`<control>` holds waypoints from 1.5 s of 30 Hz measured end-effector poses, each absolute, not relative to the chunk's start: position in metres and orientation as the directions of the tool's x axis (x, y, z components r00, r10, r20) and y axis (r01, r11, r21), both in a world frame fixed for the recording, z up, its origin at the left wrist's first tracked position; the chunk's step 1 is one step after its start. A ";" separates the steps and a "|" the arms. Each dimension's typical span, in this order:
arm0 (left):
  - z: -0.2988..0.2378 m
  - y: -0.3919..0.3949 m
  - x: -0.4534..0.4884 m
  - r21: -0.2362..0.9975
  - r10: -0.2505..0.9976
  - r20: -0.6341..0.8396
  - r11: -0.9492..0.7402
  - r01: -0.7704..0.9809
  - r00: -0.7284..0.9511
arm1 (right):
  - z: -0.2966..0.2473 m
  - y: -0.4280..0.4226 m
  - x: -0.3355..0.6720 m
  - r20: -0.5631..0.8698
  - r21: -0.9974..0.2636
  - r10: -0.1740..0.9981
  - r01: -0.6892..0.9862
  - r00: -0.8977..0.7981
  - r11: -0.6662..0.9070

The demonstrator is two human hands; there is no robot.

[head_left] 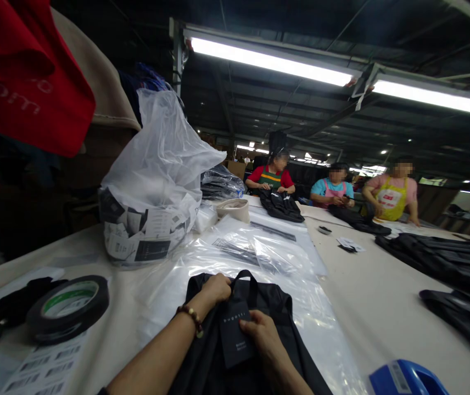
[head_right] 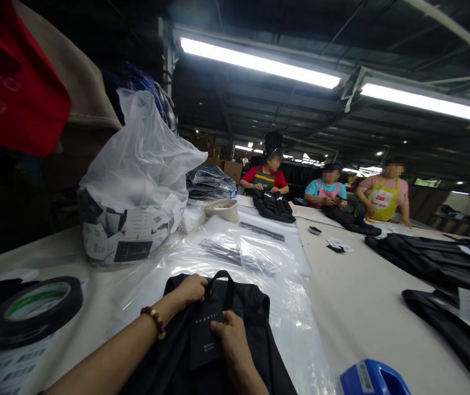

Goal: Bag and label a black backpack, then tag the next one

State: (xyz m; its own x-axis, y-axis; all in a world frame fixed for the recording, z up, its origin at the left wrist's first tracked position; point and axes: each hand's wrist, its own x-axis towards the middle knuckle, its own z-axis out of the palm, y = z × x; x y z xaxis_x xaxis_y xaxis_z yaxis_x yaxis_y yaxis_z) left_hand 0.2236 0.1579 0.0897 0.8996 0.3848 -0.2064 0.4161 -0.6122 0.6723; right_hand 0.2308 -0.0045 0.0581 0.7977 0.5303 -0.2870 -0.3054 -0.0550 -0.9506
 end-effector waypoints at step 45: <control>0.069 0.169 0.210 0.606 0.383 -0.027 -0.728 0.320 0.923 | 0.093 -0.005 0.177 -0.187 -0.536 0.591 0.423 0.785 -0.731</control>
State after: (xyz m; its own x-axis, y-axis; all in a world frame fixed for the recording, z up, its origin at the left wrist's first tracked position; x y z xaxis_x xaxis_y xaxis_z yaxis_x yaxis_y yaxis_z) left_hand 0.2098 0.1686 0.0692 0.9235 0.3826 -0.0272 0.3196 -0.7281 0.6064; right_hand 0.1774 -0.0048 0.0929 0.7845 0.5912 -0.1871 0.4227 -0.7307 -0.5362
